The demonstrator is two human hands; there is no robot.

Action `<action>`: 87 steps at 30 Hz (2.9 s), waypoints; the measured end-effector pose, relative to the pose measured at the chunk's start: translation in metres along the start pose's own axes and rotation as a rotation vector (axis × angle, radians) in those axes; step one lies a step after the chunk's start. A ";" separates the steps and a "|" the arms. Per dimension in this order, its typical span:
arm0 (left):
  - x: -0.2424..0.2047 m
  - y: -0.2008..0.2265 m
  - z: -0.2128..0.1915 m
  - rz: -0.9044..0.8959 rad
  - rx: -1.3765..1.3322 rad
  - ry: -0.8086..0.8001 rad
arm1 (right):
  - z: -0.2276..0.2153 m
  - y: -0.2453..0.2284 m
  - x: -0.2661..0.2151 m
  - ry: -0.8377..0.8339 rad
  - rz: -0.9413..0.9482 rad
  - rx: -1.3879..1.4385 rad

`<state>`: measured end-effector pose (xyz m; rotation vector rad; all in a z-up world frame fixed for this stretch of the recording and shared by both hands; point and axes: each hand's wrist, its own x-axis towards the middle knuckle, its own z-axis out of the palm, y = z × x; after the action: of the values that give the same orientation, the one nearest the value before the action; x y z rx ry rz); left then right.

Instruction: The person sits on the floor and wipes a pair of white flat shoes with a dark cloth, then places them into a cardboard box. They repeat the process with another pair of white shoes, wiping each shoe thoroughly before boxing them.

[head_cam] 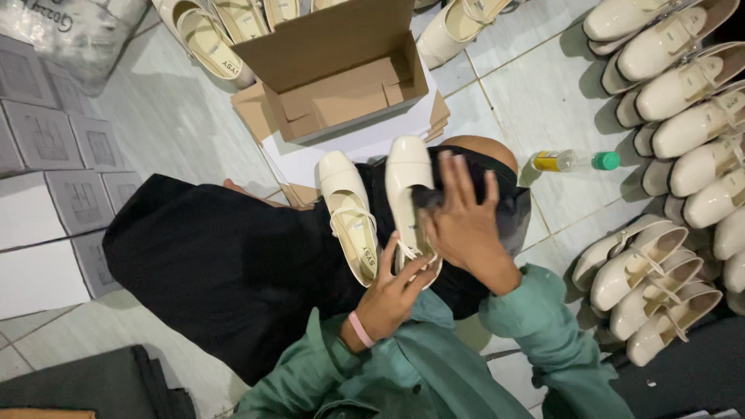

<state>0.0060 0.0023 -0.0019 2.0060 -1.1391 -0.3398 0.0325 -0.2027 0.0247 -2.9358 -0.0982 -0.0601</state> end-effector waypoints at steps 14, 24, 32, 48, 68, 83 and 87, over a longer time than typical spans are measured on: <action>0.000 -0.007 -0.015 -0.103 -0.352 0.379 | -0.006 0.135 -0.152 0.351 0.861 1.381; -0.008 0.002 -0.027 -0.016 -0.485 0.524 | -0.113 0.128 -0.139 -0.832 0.705 0.603; -0.015 -0.004 -0.019 0.148 -0.600 0.616 | 0.026 0.043 -0.051 -0.269 0.443 1.731; -0.043 -0.012 -0.026 -0.443 0.033 0.174 | 0.008 0.071 0.071 -0.253 0.009 1.235; -0.123 -0.060 -0.130 -0.620 -0.109 0.386 | 0.058 -0.046 0.210 -0.995 -0.429 0.799; -0.093 -0.061 -0.140 -0.409 -0.088 0.216 | 0.037 -0.042 0.201 -0.624 -0.660 0.726; -0.089 -0.061 -0.141 -0.510 0.219 0.476 | 0.049 -0.065 0.185 -0.921 -0.628 0.643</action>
<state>0.0724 0.1631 0.0321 2.3880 -0.3741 0.0222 0.2143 -0.1178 -0.0011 -1.9706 -0.9472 1.0076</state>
